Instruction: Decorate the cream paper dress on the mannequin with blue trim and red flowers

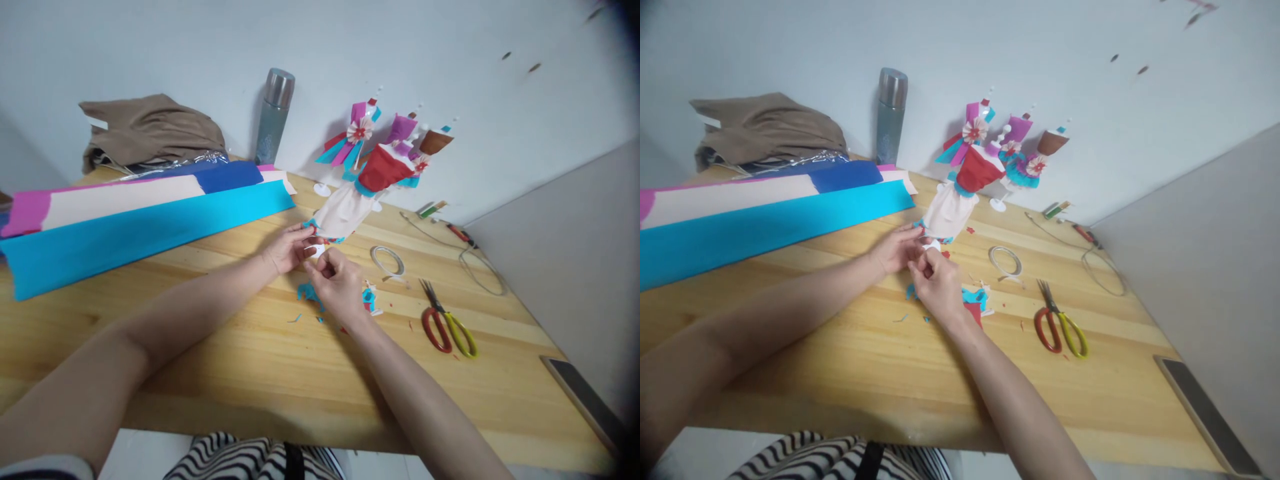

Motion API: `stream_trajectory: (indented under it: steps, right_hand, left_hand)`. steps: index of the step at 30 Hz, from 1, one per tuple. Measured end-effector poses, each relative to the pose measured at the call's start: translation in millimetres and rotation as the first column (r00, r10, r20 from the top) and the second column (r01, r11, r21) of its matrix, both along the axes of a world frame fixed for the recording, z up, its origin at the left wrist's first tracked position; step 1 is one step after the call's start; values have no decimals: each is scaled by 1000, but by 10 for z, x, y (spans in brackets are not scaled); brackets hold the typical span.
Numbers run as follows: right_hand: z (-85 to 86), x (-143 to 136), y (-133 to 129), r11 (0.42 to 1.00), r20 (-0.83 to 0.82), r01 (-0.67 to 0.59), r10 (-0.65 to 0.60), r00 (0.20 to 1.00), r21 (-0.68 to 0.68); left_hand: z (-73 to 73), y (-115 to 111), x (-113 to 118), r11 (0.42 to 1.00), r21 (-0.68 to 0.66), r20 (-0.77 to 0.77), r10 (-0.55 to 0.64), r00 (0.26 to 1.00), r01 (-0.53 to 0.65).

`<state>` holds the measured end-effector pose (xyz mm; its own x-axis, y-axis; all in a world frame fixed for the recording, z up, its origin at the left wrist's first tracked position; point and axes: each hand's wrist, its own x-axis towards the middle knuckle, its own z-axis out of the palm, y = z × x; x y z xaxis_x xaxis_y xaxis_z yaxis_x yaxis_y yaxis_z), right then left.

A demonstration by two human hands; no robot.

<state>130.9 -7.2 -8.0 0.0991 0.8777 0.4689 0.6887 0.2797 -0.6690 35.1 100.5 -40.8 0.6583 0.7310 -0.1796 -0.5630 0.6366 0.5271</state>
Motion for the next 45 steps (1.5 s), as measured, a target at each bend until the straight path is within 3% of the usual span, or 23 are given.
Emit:
stream_trajectory:
  steps: [17,39,45]
  right_hand:
    - [-130,125,159,998,124,20,-12,992,-64]
    - [21,38,84,989,-195,61,-87,977,-135]
    - [-27,22,107,987,-179,-17,-12,984,-157]
  left_hand:
    - [-15,25,22,1000,-24,77,17,997,-15]
    - [82,-16,-19,999,-40,30,-27,999,28]
    - [60,-10,-7,997,-71,61,-32,998,36]
